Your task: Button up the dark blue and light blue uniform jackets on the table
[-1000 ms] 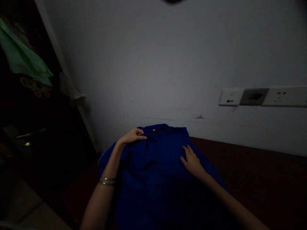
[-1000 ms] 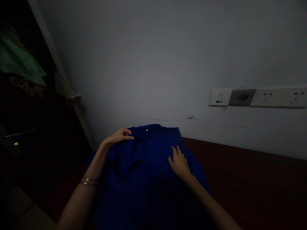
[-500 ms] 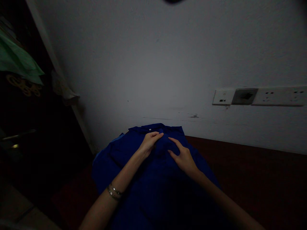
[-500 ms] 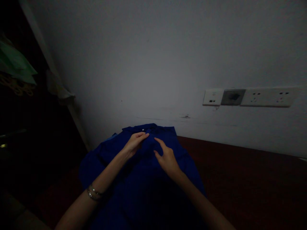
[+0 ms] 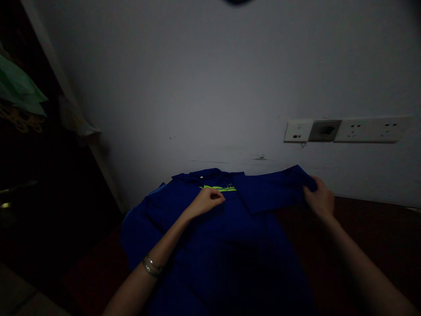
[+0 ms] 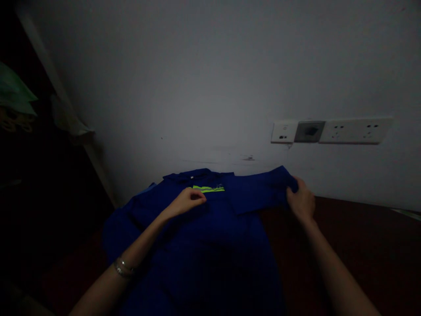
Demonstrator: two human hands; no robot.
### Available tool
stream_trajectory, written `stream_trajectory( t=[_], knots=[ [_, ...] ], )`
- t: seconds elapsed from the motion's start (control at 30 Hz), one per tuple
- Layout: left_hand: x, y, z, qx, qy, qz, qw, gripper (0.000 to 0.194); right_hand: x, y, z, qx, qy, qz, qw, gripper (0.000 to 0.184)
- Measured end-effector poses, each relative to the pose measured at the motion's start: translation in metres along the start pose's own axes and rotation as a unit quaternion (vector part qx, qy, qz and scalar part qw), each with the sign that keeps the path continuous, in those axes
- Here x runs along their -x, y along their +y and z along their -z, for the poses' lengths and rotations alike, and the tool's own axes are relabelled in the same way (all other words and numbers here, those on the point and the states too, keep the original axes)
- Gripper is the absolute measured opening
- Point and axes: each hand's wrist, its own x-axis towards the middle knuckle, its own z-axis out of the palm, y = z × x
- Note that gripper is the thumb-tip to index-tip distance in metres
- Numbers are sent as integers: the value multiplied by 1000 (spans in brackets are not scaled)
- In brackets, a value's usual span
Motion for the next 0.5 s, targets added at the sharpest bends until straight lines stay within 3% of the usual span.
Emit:
stream_trajectory(
  t=[0.1, 0.23, 0.37, 0.5],
  knots=[
    [6, 5, -12, -32, -78, -35, 996, 22, 8, 34, -4, 109, -60, -41, 991, 49],
    [16, 13, -28, -73, -168, -96, 978, 32, 22, 54, -20, 168, -152, 20, 974, 46],
    [22, 11, -48, -109, -246, -158, 950, 39, 25, 55, -31, 215, -126, 38, 968, 43],
    [21, 2, -62, -112, -265, -167, 943, 24, 19, 27, -28, 229, -97, 0, 969, 49]
  ],
)
